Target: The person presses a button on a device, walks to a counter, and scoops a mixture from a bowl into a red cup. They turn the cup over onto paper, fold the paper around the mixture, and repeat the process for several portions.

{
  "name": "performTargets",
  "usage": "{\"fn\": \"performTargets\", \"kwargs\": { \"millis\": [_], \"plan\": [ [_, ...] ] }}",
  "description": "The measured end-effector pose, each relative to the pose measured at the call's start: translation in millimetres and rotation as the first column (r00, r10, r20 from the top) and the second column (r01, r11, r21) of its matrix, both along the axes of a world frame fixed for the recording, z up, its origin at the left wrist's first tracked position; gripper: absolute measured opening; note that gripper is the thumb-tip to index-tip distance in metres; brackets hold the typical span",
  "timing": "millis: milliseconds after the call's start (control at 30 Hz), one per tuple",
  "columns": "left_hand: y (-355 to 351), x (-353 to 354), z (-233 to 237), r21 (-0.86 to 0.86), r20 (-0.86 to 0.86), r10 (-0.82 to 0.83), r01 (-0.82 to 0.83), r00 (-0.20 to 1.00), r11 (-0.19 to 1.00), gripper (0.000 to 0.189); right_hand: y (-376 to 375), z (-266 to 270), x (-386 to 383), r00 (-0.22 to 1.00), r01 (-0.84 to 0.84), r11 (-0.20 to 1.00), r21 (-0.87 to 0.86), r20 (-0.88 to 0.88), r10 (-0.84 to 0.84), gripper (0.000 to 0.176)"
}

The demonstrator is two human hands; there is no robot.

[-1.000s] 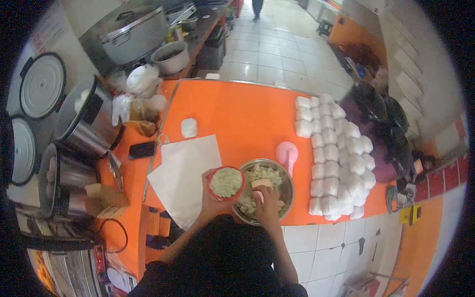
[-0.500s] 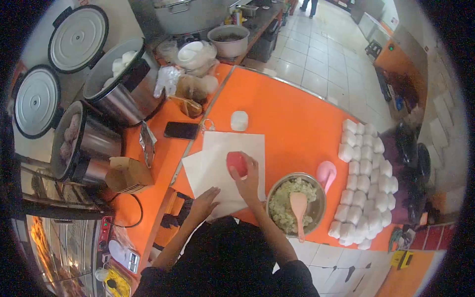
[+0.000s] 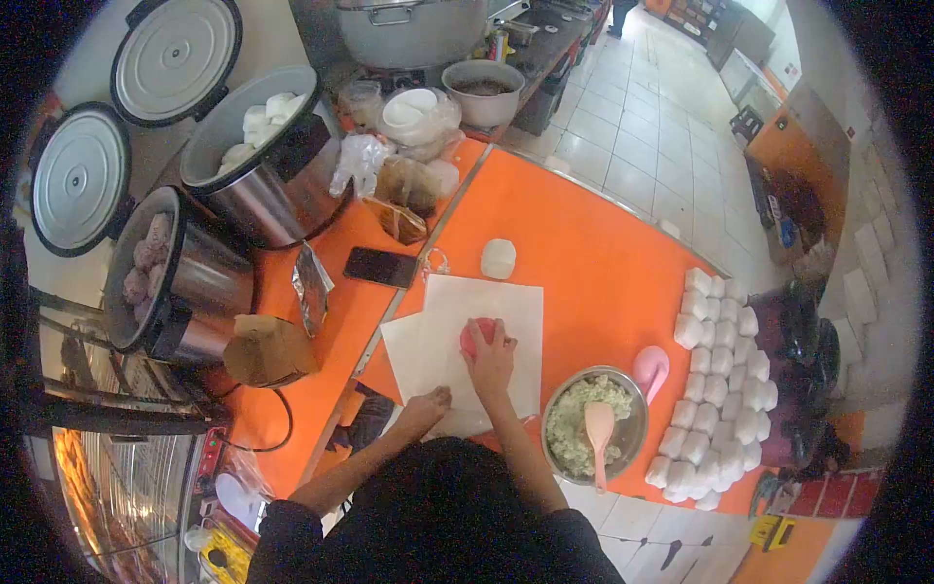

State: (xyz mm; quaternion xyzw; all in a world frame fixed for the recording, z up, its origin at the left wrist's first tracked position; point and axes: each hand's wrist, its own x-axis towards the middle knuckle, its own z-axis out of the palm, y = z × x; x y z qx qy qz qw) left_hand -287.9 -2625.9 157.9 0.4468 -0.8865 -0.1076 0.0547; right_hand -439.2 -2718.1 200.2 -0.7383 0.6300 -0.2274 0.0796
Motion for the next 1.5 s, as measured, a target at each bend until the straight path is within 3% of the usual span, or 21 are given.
{"fn": "performTargets", "kwargs": {
  "millis": [133,333,433,533,600,667,767,867,967,1033,1133,1200,1300,1333,1400,1467,1500],
  "plan": [
    [-2,-1,-3,-0.049,-0.029,0.008,-0.009,1.000,0.999,0.024,-12,12,-6,0.999,-0.012,0.991,0.136,0.040,0.007,0.060],
    [-5,-3,12,0.061,-0.080,-0.038,0.043,0.996,0.997,0.015,-5,27,-6,0.998,-0.067,0.983,0.171,0.029,0.063,0.062],
    [-9,-4,16,0.078,-0.035,-0.076,0.078,0.997,0.994,0.011,0,46,-7,0.992,-0.100,0.989,0.110,0.082,0.091,0.062],
    [-14,-3,31,0.171,-0.117,0.038,-0.018,0.992,0.985,0.010,0,58,-40,0.962,-0.121,0.990,0.079,0.254,0.098,0.062],
    [-19,-1,39,0.251,-0.185,0.106,-0.057,0.977,0.966,0.013,16,86,-71,0.983,0.024,0.990,0.138,0.179,-0.049,0.063],
    [-22,0,38,0.298,-0.246,0.150,-0.072,0.958,0.952,0.016,39,84,-115,0.980,0.198,0.959,0.203,-0.023,-0.198,0.063],
    [-25,0,38,0.298,-0.320,0.170,-0.071,0.932,0.952,0.018,68,107,-151,0.919,0.388,0.851,0.355,-0.078,-0.387,0.063],
    [-25,-2,48,0.221,-0.361,0.153,-0.075,0.920,0.972,0.015,89,94,-169,0.880,0.474,0.770,0.426,-0.237,-0.411,0.070],
    [-29,-2,45,0.076,-0.367,0.060,-0.035,0.928,0.997,0.011,87,90,-150,0.982,0.177,0.963,0.205,-0.097,-0.160,0.072],
    [-33,-3,46,-0.021,-0.361,-0.011,0.004,0.933,1.000,0.014,88,84,-119,0.993,-0.098,0.979,0.177,0.077,0.086,0.072],
    [-27,5,39,0.099,-0.201,0.028,-0.008,0.979,0.995,0.022,85,74,-72,0.977,-0.180,0.974,0.138,-0.093,0.194,0.065],
    [-26,15,44,0.120,-0.162,0.031,-0.012,0.986,0.993,0.023,80,37,-68,0.963,-0.195,0.968,0.158,-0.156,0.220,0.059],
    [-25,40,34,0.142,-0.174,0.005,0.020,0.985,0.990,0.025,83,-8,-84,0.939,-0.280,0.930,0.236,-0.135,0.317,0.043],
    [-26,50,30,0.150,-0.192,-0.012,0.042,0.981,0.988,0.025,86,-4,-84,0.937,-0.316,0.904,0.287,-0.057,0.345,0.037],
    [-24,68,40,0.365,-0.344,0.127,0.007,0.930,0.931,0.025,92,10,-85,0.918,-0.391,0.839,0.377,0.104,0.382,0.025],
    [-28,88,46,0.570,-0.409,0.288,-0.004,0.866,0.821,0.021,94,7,-90,0.877,-0.456,0.844,0.283,0.302,0.373,0.018],
    [-29,95,48,0.570,-0.406,0.315,-0.032,0.858,0.821,0.018,95,5,-90,0.840,-0.482,0.846,0.230,0.397,0.370,0.015]
  ]
}}
